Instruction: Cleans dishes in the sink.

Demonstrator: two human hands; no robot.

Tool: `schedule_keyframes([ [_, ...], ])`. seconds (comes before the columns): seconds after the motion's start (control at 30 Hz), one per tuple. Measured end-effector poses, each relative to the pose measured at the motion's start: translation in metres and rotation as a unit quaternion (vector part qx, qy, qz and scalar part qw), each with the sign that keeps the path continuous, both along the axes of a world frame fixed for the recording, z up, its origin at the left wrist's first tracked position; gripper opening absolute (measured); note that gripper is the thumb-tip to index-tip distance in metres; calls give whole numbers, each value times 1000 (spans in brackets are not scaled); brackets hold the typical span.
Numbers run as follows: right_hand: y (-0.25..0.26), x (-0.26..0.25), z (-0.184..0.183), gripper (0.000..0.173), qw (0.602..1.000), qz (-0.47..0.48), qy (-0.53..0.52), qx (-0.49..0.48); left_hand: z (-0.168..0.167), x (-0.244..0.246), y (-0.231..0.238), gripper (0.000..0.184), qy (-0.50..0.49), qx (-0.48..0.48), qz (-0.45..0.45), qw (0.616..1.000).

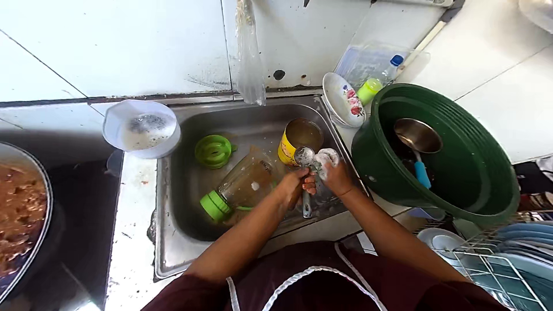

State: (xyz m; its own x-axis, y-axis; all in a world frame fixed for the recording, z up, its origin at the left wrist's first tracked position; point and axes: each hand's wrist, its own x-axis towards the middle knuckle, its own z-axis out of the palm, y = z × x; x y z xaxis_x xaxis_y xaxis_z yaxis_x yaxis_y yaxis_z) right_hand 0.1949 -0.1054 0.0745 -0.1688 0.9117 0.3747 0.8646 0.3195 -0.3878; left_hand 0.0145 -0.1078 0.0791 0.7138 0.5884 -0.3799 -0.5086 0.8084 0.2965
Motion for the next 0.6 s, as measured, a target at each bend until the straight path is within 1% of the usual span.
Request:
schedule_keyframes([
  [0.03, 0, -6, 2, 38, 998, -28, 49, -15, 0, -2, 0, 40, -1, 3, 12, 1000],
  [0.07, 1, -14, 7, 47, 989, -68, 125, -46, 0, -4, 1, 40, 3, 9, 24, 1000],
  [0.1, 3, -23, 12, 58, 964, -104, 227, -94, 1, -6, 2, 40, 8, 17, 31, 999],
  [0.13, 6, -29, 16, 68, 920, -126, 338, -153, 3, -6, 2, 40, 10, 22, 32, 999],
  [0.17, 9, -32, 16, 76, 867, -140, 433, -203, 4, -5, 1, 40, 9, 25, 28, 999],
  [0.2, 11, -31, 15, 78, 825, -158, 488, -237, 4, -2, 1, 41, 4, 31, 20, 999],
  [0.23, 13, -28, 13, 76, 810, -171, 504, -246, 4, 1, 0, 43, -5, 37, 10, 999],
  [0.27, 15, -23, 11, 73, 827, -174, 477, -244, 5, 3, 0, 44, -12, 41, 1, 999],
  [0.3, 15, -16, 11, 68, 864, -171, 411, -234, 6, 3, -1, 43, -9, 45, -4, 999],
  [0.33, 15, -9, 12, 64, 907, -168, 312, -228, 6, 3, -2, 42, 9, 51, -6, 999],
  [0.37, 12, -2, 17, 59, 938, -169, 200, -228, 6, 2, -3, 38, 42, 67, -8, 997],
  [0.4, 9, 5, 23, 55, 950, -173, 111, -234, 7, -1, -4, 32, 86, 92, -8, 992],
  [0.43, 7, 11, 27, 54, 951, -181, 78, -237, 10, -5, -2, 25, 133, 127, -5, 983],
  [0.47, 6, 17, 30, 54, 948, -198, 99, -231, 12, -9, 1, 17, 190, 174, -8, 966],
  [0.5, 5, 19, 33, 58, 938, -215, 168, -216, 12, -12, 6, 11, 270, 243, -21, 932],
  [0.53, 5, 17, 38, 62, 918, -217, 268, -198, 12, -14, 11, 16, 379, 330, -53, 863],
  [0.57, 6, 12, 44, 61, 889, -194, 371, -182, 15, -15, 15, 27, 498, 415, -113, 753],
  [0.6, 8, 5, 51, 56, 866, -161, 436, -186, 22, -12, 17, 36, 587, 462, -182, 640],
])
